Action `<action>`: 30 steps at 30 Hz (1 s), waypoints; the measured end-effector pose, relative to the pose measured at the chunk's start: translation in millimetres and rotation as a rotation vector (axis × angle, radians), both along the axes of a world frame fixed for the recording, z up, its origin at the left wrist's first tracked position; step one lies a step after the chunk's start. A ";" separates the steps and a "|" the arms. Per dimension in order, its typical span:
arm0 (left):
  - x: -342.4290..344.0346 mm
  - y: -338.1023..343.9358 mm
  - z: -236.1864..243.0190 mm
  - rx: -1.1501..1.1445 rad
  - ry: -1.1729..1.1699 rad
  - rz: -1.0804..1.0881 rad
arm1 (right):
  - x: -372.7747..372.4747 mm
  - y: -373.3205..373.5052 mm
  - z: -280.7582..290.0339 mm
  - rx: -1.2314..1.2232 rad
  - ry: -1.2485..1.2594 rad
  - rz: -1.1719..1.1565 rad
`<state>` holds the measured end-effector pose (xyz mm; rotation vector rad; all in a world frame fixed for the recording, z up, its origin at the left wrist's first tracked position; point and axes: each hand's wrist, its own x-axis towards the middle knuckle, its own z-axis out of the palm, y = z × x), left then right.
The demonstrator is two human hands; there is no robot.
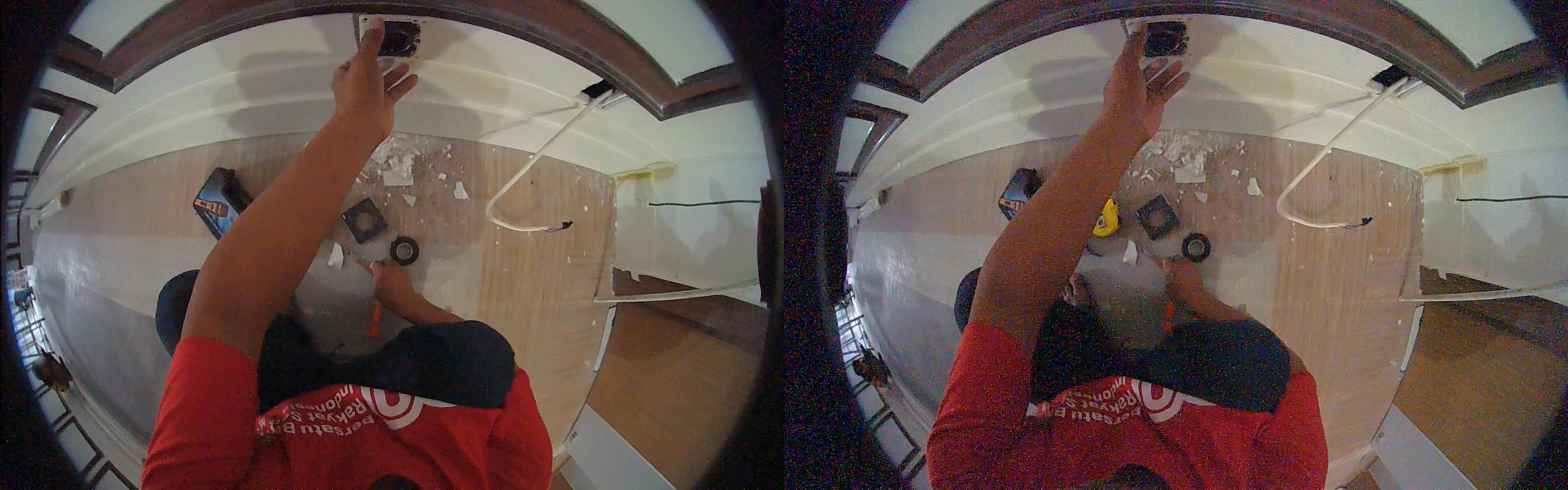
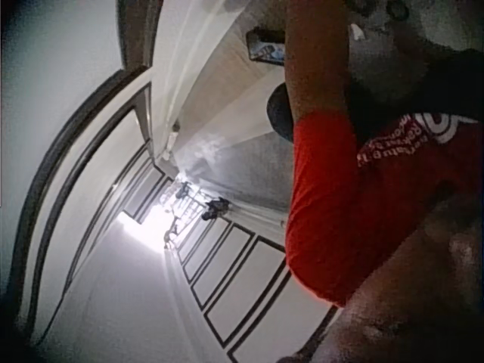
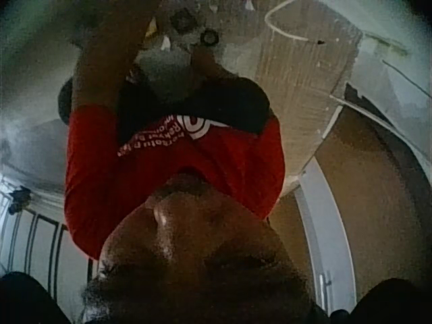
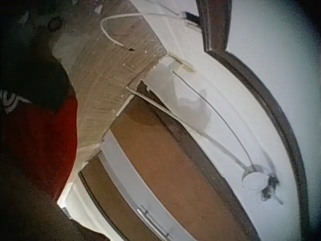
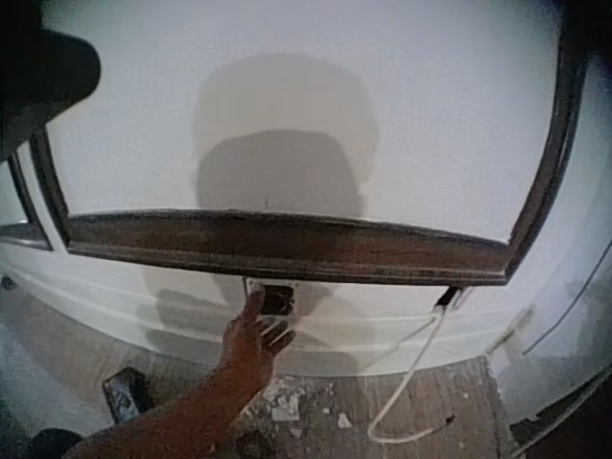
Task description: The person works on an electrical wall socket by disconnecting wires from the old unit, pulling wires through the wall opening, and preparing to install a new socket component.
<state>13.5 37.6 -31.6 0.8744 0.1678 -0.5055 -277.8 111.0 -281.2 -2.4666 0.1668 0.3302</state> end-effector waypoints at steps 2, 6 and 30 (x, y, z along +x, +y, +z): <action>-0.9 -3.1 4.2 -0.007 -0.002 -0.056 | -4.8 -3.3 -6.7 0.086 -0.062 -0.047; 1.9 -8.0 0.3 0.045 -0.090 -0.057 | -1.6 -1.1 2.0 0.183 -0.058 -0.089; 27.8 86.7 -26.4 0.554 -0.545 -0.820 | 118.6 -152.7 318.3 -0.284 -0.322 -0.377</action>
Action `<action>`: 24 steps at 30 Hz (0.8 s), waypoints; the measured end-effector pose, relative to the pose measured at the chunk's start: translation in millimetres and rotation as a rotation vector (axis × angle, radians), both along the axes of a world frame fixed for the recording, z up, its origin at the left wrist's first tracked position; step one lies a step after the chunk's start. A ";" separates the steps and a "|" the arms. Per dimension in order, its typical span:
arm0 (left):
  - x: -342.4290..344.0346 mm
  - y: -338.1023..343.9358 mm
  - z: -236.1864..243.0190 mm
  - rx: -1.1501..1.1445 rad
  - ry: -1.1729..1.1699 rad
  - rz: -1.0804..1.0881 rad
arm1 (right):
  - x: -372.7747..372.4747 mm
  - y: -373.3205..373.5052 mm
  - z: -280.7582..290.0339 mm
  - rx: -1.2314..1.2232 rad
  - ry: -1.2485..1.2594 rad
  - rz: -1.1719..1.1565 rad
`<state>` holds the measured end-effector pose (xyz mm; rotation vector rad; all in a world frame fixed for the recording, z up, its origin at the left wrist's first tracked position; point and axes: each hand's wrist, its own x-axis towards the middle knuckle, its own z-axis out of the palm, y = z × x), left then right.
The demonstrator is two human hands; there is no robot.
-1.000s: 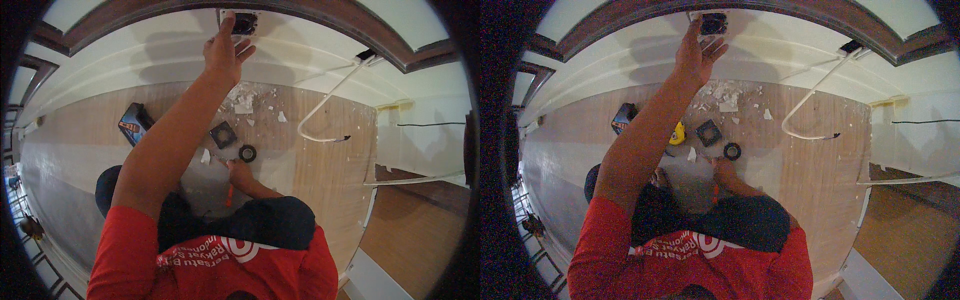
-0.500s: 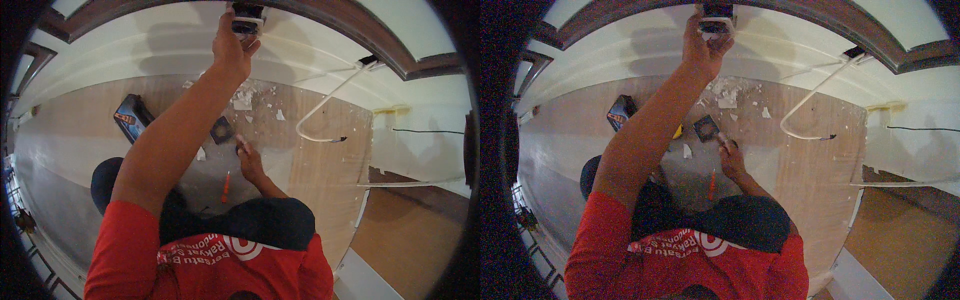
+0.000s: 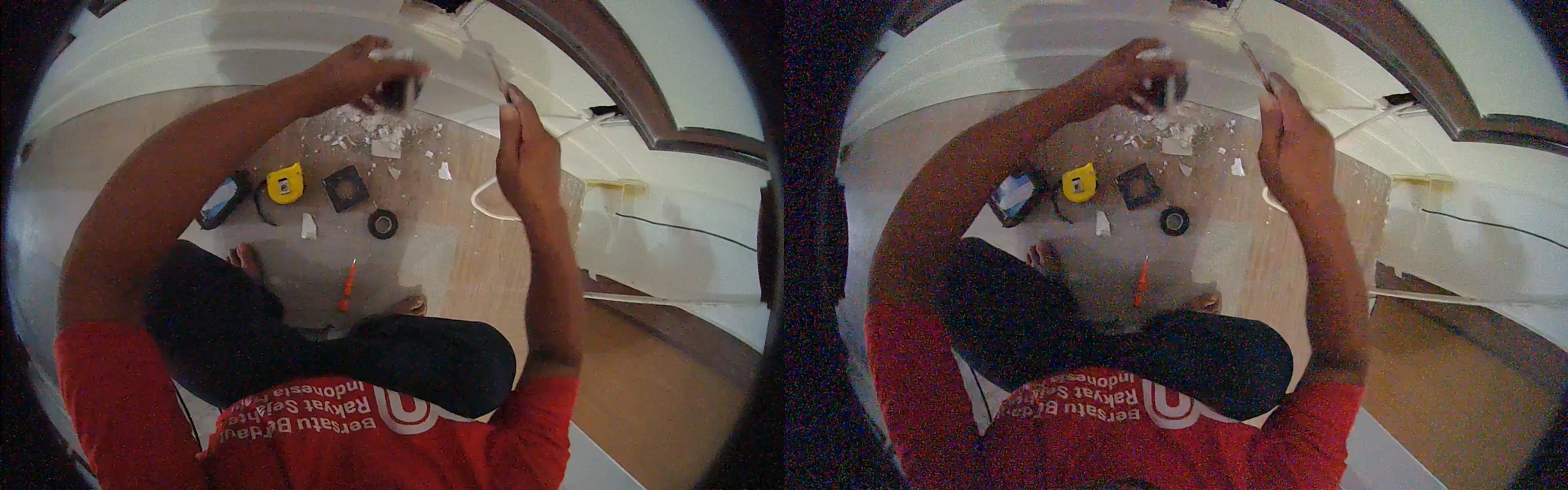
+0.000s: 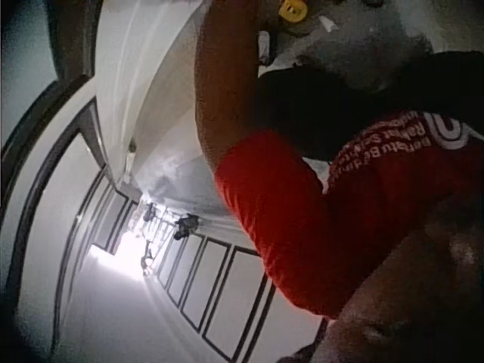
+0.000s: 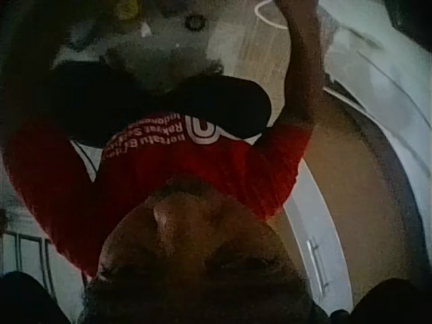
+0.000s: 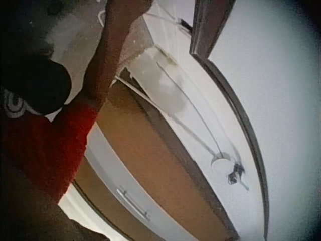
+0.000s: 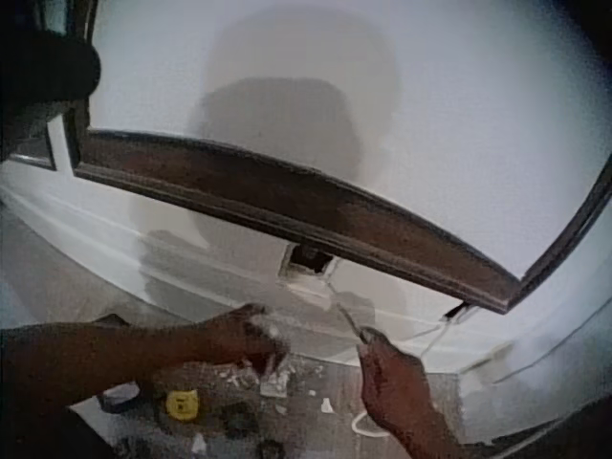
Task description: The person works on an electrical wall socket by disconnecting wires from the old unit, pulling wires through the wall opening, and preparing to install a new socket component.
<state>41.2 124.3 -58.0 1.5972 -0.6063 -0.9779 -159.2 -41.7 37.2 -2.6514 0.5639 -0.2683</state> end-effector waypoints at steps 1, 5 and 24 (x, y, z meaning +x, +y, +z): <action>-1.8 11.4 1.1 0.107 -0.101 -0.069 | 11.2 -3.2 5.0 -0.101 0.040 0.051; 16.6 53.8 -43.9 0.332 -0.309 -0.306 | 48.2 -31.7 -2.7 -0.506 -0.234 0.228; 9.4 94.2 -169.9 0.772 -0.946 -0.524 | 92.8 -20.5 13.5 -0.608 -0.135 0.022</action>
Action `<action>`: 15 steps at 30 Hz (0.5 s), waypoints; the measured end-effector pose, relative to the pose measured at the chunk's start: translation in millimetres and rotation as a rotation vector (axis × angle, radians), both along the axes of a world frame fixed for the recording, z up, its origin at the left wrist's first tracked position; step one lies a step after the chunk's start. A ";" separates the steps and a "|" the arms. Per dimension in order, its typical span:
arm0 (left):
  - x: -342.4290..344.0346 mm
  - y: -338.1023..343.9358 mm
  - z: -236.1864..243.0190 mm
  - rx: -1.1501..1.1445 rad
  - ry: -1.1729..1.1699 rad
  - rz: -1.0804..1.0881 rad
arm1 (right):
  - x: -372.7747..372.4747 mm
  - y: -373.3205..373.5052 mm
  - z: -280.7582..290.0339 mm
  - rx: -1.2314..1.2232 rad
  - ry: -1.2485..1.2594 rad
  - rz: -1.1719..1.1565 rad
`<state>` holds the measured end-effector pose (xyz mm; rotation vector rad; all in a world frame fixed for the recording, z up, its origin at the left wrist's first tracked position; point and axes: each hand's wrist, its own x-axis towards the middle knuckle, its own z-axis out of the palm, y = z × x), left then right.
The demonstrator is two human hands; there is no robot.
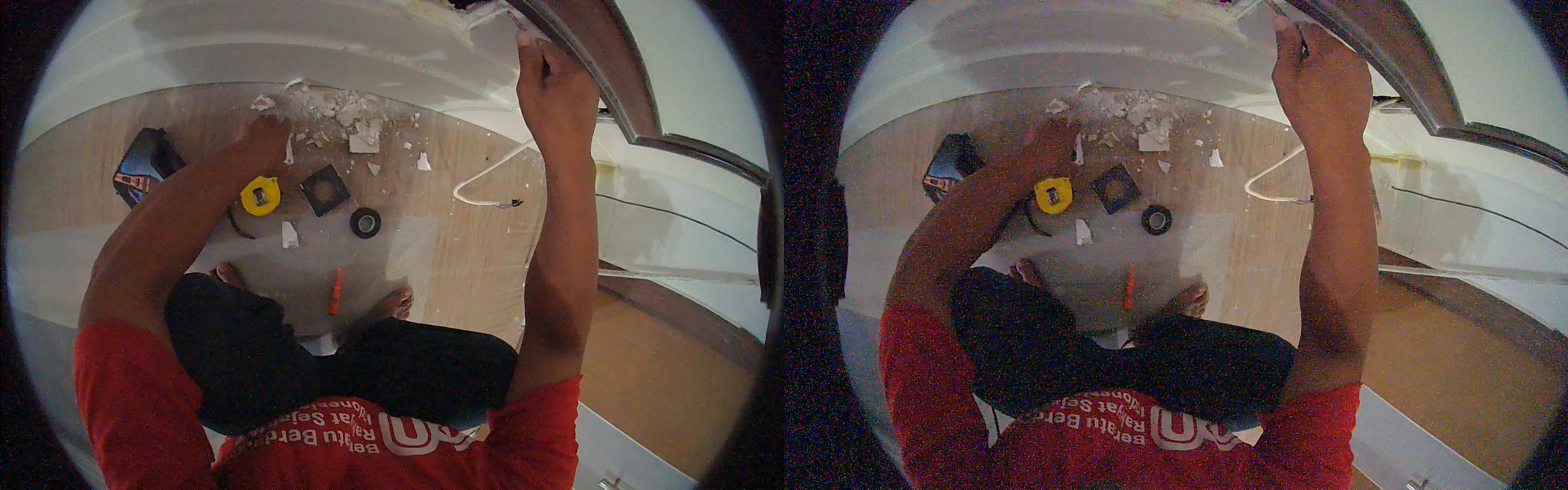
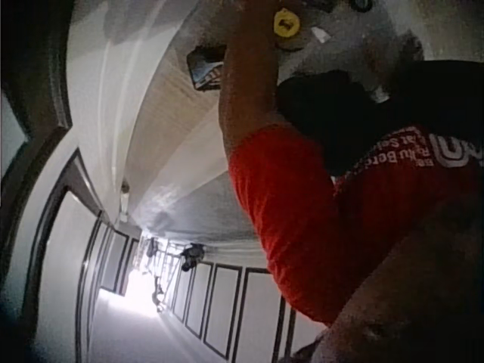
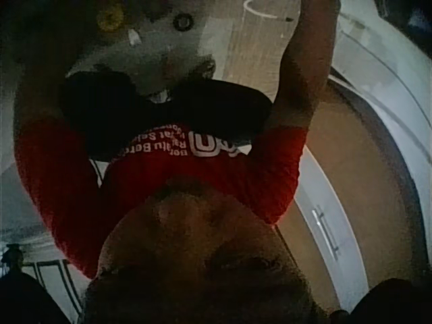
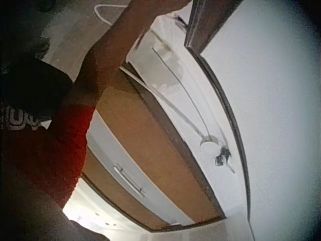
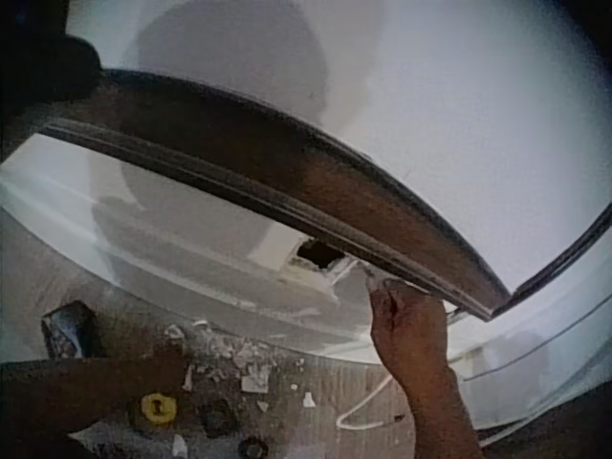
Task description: The person works on an electrical wall socket by disconnecting wires from the old unit, pulling wires through the wall opening, and preparing to install a new socket component.
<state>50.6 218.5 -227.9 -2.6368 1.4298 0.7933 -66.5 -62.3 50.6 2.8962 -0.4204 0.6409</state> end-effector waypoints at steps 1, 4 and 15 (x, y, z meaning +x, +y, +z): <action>3.2 -0.3 -6.5 -0.004 0.025 -0.011 | 3.7 -4.3 -1.9 -0.044 -0.063 0.060; 8.2 2.2 -20.9 0.036 0.056 -0.047 | 8.3 -2.9 4.2 -0.039 -0.045 0.039; 2.1 6.5 -19.4 0.024 0.070 0.068 | 14.8 2.0 9.3 -0.018 0.040 -0.143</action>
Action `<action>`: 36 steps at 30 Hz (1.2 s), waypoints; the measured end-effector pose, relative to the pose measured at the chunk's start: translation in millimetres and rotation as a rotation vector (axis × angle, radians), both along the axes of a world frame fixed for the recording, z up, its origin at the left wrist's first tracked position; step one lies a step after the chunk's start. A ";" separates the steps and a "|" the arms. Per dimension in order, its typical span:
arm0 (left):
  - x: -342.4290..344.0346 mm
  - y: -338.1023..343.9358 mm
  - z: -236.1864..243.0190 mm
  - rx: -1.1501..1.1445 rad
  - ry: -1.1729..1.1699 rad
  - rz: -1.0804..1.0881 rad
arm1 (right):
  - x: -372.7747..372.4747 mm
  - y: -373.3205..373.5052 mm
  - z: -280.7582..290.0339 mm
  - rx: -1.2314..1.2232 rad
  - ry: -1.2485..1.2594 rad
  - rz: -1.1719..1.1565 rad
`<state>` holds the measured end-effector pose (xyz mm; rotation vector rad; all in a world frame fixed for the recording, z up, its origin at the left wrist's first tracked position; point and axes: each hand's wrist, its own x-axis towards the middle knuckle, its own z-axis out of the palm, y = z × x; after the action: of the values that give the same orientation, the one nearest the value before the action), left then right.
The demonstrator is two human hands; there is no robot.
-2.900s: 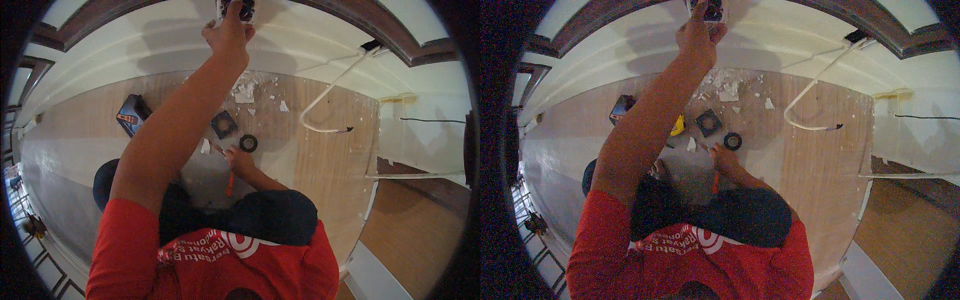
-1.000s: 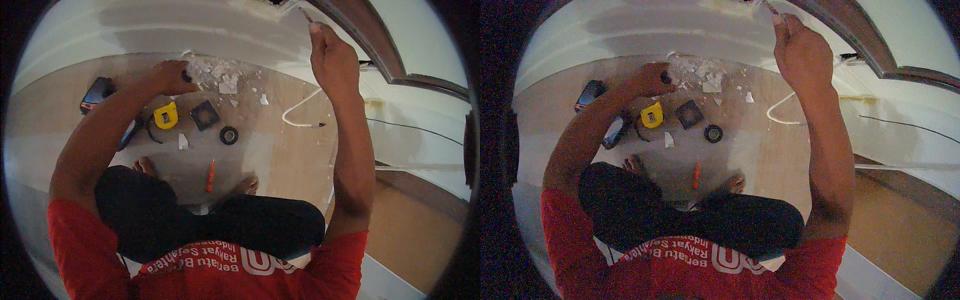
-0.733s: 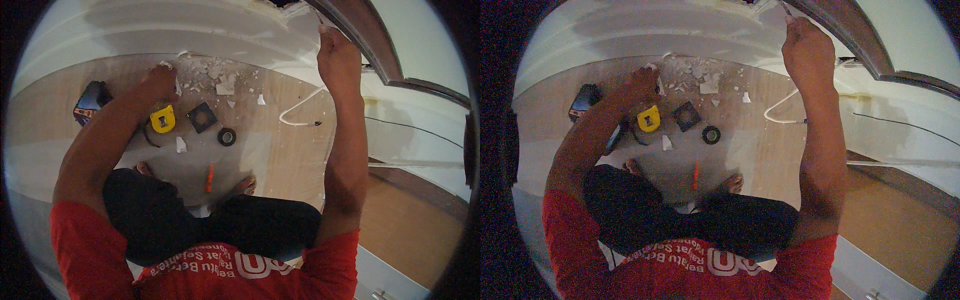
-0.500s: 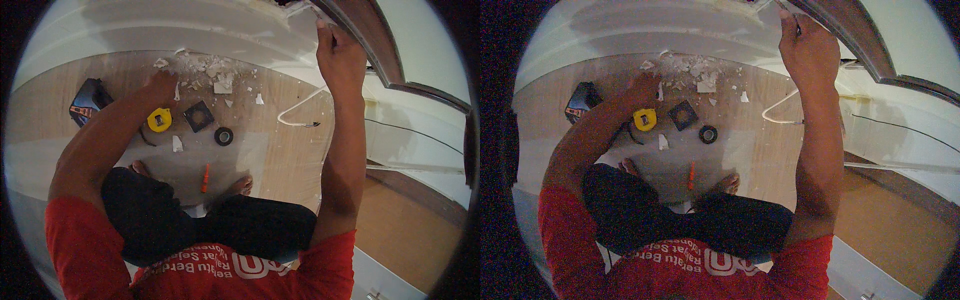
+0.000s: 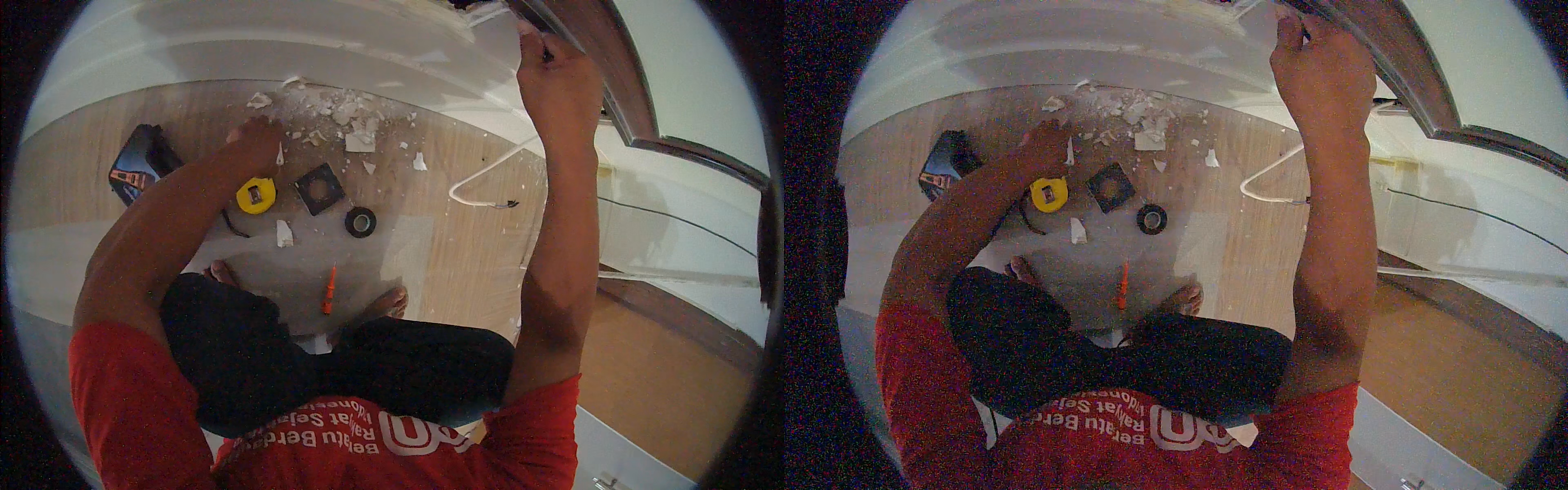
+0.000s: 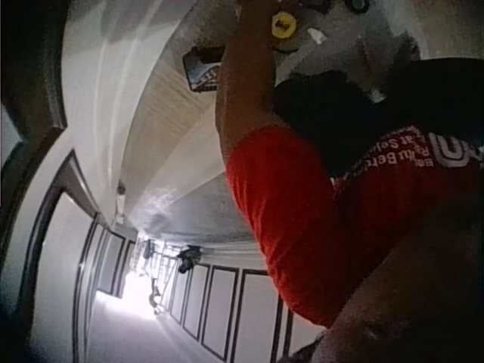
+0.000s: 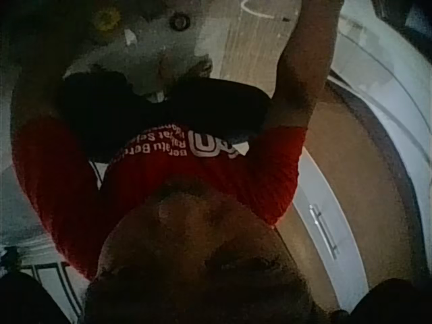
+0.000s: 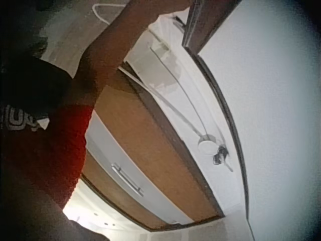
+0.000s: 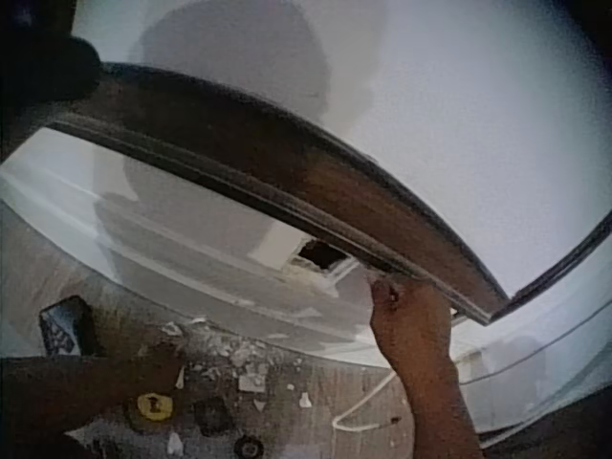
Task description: The person works on an electrical wall socket by disconnecting wires from the old unit, pulling wires through the wall opening, and preparing to install a new socket component.
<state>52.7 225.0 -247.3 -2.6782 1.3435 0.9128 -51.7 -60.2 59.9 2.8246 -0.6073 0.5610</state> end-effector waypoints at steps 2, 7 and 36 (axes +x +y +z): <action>-1.1 -5.2 4.5 0.036 0.017 0.012 | 0.5 1.0 2.3 -0.039 0.023 -0.012; -3.0 -11.9 -7.0 0.186 -0.085 0.029 | 7.3 -0.2 -3.6 -0.053 -0.015 0.039; -10.9 -205.4 230.2 -1.400 1.560 0.632 | -6.1 -0.9 0.9 0.060 -0.059 -0.011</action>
<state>41.8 19.6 -17.1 -2.9289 1.3350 3.9559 -57.7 -61.1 60.8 2.8674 -0.6601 0.6366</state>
